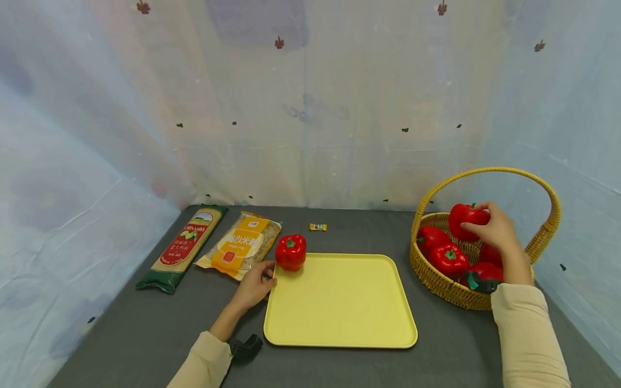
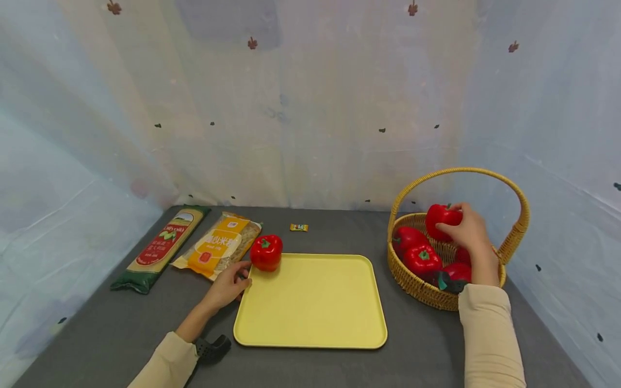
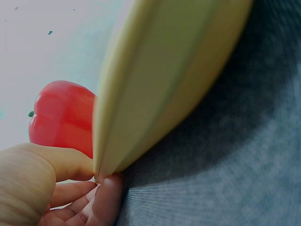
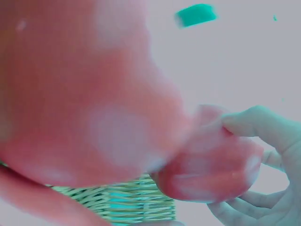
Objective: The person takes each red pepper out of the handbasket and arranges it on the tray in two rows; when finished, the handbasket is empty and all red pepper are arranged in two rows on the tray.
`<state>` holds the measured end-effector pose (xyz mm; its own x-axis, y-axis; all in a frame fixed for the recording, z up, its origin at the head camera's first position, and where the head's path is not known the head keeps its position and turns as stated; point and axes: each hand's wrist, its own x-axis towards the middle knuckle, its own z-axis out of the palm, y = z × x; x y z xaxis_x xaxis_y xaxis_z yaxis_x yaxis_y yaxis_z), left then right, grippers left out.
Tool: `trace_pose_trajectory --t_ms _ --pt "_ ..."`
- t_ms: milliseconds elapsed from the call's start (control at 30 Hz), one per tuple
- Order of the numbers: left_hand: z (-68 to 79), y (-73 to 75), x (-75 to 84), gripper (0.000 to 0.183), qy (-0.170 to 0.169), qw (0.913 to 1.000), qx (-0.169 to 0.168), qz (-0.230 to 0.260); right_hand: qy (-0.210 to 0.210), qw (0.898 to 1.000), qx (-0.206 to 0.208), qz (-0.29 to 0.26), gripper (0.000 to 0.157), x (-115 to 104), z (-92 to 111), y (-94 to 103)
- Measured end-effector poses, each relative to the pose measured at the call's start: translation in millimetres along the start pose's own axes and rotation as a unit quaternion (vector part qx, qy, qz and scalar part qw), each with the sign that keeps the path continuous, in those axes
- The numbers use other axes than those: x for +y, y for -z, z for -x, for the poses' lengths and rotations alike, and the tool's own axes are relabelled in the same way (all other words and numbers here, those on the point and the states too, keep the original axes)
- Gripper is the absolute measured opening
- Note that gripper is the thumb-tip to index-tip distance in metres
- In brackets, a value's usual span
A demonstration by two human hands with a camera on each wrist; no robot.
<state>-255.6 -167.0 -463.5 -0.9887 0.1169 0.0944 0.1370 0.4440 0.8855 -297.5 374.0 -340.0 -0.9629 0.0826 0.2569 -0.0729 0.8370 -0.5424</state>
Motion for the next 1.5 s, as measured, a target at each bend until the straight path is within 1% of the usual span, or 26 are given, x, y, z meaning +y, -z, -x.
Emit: trace_pose_trajectory --t_ms 100,233,333,400,467,567,633,700,767,867,900,967,1033,1133,1200,1233,1267,1367,1433,1500 --pt "0.0 0.4 -0.1 0.045 0.001 1.0 0.0 0.0 0.01 1.0 -0.007 -0.012 0.063 -11 8 10.9" --pt "-0.6 1.0 0.6 0.045 0.003 1.0 0.001 -0.003 0.03 0.998 -0.043 -0.022 0.066 -25 19 26.3" --pt "-1.0 1.9 1.0 0.045 0.007 1.0 0.004 -0.003 0.054 0.996 -0.073 -0.025 0.066 -37 28 36.1" --pt "-1.3 2.7 0.9 0.046 0.008 1.0 0.005 -0.003 0.075 0.993 -0.088 -0.024 0.062 -46 35 40.4" --pt "-1.8 3.4 0.6 0.046 0.009 0.9999 0.005 0.0 0.106 0.989 -0.103 -0.028 0.055 -54 42 42.1" --pt "-1.8 4.0 0.6 0.046 0.008 1.0 0.006 0.0 0.155 0.978 -0.128 -0.056 0.047 -66 52 38.7" --pt "-1.5 4.2 1.1 0.046 0.007 1.0 0.006 -0.002 0.183 0.967 -0.146 -0.095 0.047 -73 57 32.9" --pt "-1.1 4.0 1.7 0.046 0.007 0.9999 0.007 -0.003 0.208 0.957 -0.157 -0.128 0.05 -80 60 25.3" --pt "-1.0 3.5 2.0 0.046 0.007 0.9999 0.007 -0.004 0.229 0.946 -0.166 -0.161 0.056 -87 62 16.3" --pt "-0.6 2.8 2.2 0.045 0.004 1.0 0.006 -0.002 0.256 0.929 -0.183 -0.197 0.067 -97 61 0.7" --pt "-0.3 2.5 2.6 0.045 0.002 1.0 0.006 -0.001 0.263 0.921 -0.192 -0.212 0.071 -101 59 -4.9" --pt "0.1 2.1 2.4 0.044 -0.002 1.0 0.006 -0.001 0.271 0.91 -0.208 -0.234 0.077 -109 57 -16.8" --pt "0.3 1.8 2.4 0.044 -0.005 1.0 0.004 0.0 0.271 0.908 -0.215 -0.237 0.081 -115 54 -28.4" --pt "0.9 1.8 2.5 0.045 -0.006 1.0 0.002 0.001 0.27 0.915 -0.205 -0.218 0.082 -125 49 -46.2" --pt "1.5 1.6 2.2 0.045 -0.015 0.9999 0.002 0.0 0.268 0.921 -0.195 -0.203 0.08 -130 47 -57.6" --pt "2.1 1.6 2.3 0.045 -0.023 0.9997 0.002 0.0 0.267 0.922 -0.194 -0.203 0.079 -132 45 -63.1" --pt "2.8 1.5 2.2 0.044 -0.038 0.9993 0.002 -0.004 0.266 0.921 -0.195 -0.209 0.078 -135 43 -68.6" --pt "3.8 0.9 1.6 0.043 -0.057 0.9983 0.004 -0.002 0.261 0.916 -0.203 -0.226 0.078 -139 38 -84.2" --pt "3.6 0.4 1.3 0.043 -0.053 0.9986 0.005 -0.001 0.258 0.913 -0.21 -0.238 0.078 -141 34 -93.7" --pt "3.3 -0.2 1.0 0.043 -0.034 0.9994 0.006 0.002 0.258 0.912 -0.211 -0.237 0.079 -143 32 -102.6"
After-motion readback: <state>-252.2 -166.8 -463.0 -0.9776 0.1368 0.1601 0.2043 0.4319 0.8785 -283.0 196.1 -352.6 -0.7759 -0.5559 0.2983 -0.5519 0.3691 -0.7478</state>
